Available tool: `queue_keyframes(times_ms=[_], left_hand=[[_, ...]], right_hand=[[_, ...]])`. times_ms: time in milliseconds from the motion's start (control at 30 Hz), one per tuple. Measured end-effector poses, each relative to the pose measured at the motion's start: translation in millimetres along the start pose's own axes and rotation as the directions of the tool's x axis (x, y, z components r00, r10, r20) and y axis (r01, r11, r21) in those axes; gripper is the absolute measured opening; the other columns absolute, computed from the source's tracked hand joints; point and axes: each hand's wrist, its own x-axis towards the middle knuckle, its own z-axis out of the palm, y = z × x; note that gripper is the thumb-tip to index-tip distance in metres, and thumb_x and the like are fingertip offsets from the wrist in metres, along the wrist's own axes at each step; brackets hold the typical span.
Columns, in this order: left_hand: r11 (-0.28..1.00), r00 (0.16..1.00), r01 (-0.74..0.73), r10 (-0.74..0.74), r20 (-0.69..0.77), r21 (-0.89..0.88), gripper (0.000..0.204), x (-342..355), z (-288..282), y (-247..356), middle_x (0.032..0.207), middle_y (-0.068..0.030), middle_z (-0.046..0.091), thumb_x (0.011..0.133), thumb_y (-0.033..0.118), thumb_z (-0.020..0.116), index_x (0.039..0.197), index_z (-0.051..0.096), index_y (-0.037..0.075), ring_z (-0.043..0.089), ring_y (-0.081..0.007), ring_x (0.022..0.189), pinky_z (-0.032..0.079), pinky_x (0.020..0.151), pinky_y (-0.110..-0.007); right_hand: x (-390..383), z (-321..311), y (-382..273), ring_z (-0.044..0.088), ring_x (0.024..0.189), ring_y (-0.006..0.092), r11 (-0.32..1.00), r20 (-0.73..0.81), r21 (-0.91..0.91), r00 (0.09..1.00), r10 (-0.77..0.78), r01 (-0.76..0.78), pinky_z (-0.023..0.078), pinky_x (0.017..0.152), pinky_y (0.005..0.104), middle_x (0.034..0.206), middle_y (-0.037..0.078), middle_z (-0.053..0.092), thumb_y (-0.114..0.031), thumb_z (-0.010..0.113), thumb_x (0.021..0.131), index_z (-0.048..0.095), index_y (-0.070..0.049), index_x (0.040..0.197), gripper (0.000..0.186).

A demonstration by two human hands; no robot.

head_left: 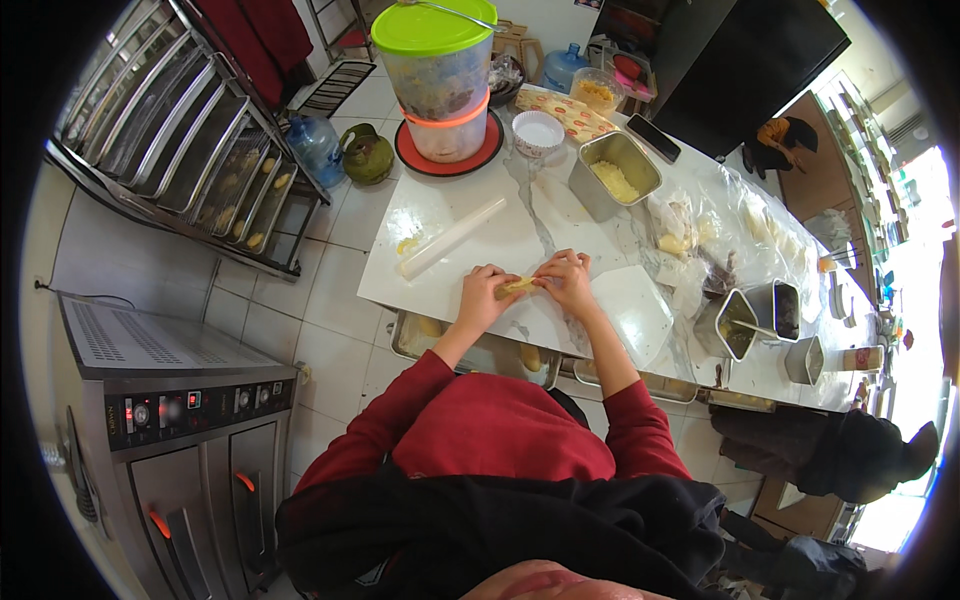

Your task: The person flattens dough balls using a rolling pin, shapes them around filling by hand, and places the shaped pastries onto a baking tray.

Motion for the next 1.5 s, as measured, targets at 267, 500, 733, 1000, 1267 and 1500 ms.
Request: queue_keyframes(times_ms=[267,500,733,1000,1267,1500], left_hand=[[0.999,0.998,-0.006,0.004,-0.059,-0.039,0.013,5.2,18.8,-4.7,0.080,0.0000,0.060,0.069,0.014,0.068,0.080,0.061,0.010,0.051,-0.0217,0.084,0.035,0.074,-0.036],[0.997,0.991,-0.023,0.013,-0.134,-0.067,0.029,2.6,17.9,-4.7,0.074,-0.0050,0.062,0.067,0.002,0.067,0.088,0.047,0.004,0.055,-0.0257,0.078,0.040,0.070,-0.036],[0.991,0.991,0.006,-0.023,-0.129,-0.132,0.038,0.3,11.5,-6.0,0.077,-0.0057,0.062,0.066,0.003,0.070,0.096,0.046,0.004,0.056,-0.0236,0.076,0.041,0.070,-0.033],[0.969,0.990,0.138,-0.144,-0.014,-0.206,0.021,-19.5,-17.9,-20.7,0.073,-0.0067,0.061,0.068,0.005,0.070,0.088,0.062,0.004,0.057,-0.0159,0.064,0.046,0.056,-0.026],[0.942,0.972,0.206,-0.229,-0.058,-0.265,0.012,-17.4,-15.6,-18.8,0.075,-0.0087,0.062,0.071,0.000,0.066,0.083,0.064,0.000,0.059,-0.0154,0.062,0.047,0.055,-0.025],[0.971,0.990,0.126,-0.135,-0.030,-0.202,0.013,-11.4,-9.5,-8.3,0.077,-0.0096,0.062,0.069,0.005,0.068,0.080,0.064,0.000,0.059,-0.0194,0.068,0.050,0.060,-0.027]], right_hand=[[-4.4,4.7,3.4,0.048,0.093,0.0158,0.999,-0.018,0.029,0.999,0.033,-0.032,0.024,0.088,0.0422,0.080,-0.006,0.064,-0.020,0.072,0.064,0.070,-0.018,0.074,0.010],[-3.9,11.8,-14.6,0.047,0.095,0.0171,0.997,-0.155,0.063,0.987,0.044,-0.035,0.025,0.087,0.0437,0.081,-0.007,0.063,-0.021,0.072,0.065,0.069,-0.017,0.073,0.010],[-2.0,11.5,-19.2,0.047,0.096,0.0168,0.995,-0.143,0.080,0.988,0.064,-0.053,0.024,0.088,0.0443,0.084,-0.007,0.063,-0.020,0.071,0.065,0.069,-0.017,0.075,0.011],[-6.5,-0.2,-9.8,0.048,0.095,0.0162,0.996,-0.063,0.041,0.995,0.081,-0.078,0.024,0.088,0.0411,0.084,-0.006,0.064,-0.020,0.072,0.064,0.069,-0.018,0.078,0.014],[-5.5,1.2,-19.7,0.048,0.097,0.0170,0.995,-0.138,0.006,0.985,0.100,-0.100,0.025,0.089,0.0400,0.088,-0.005,0.063,-0.019,0.071,0.065,0.069,-0.017,0.083,0.018],[-5.0,22.1,-29.4,0.046,0.099,0.0180,1.000,-0.132,0.001,0.991,0.019,-0.019,0.023,0.090,0.0425,0.092,-0.006,0.060,-0.021,0.071,0.067,0.069,-0.015,0.084,0.018]])
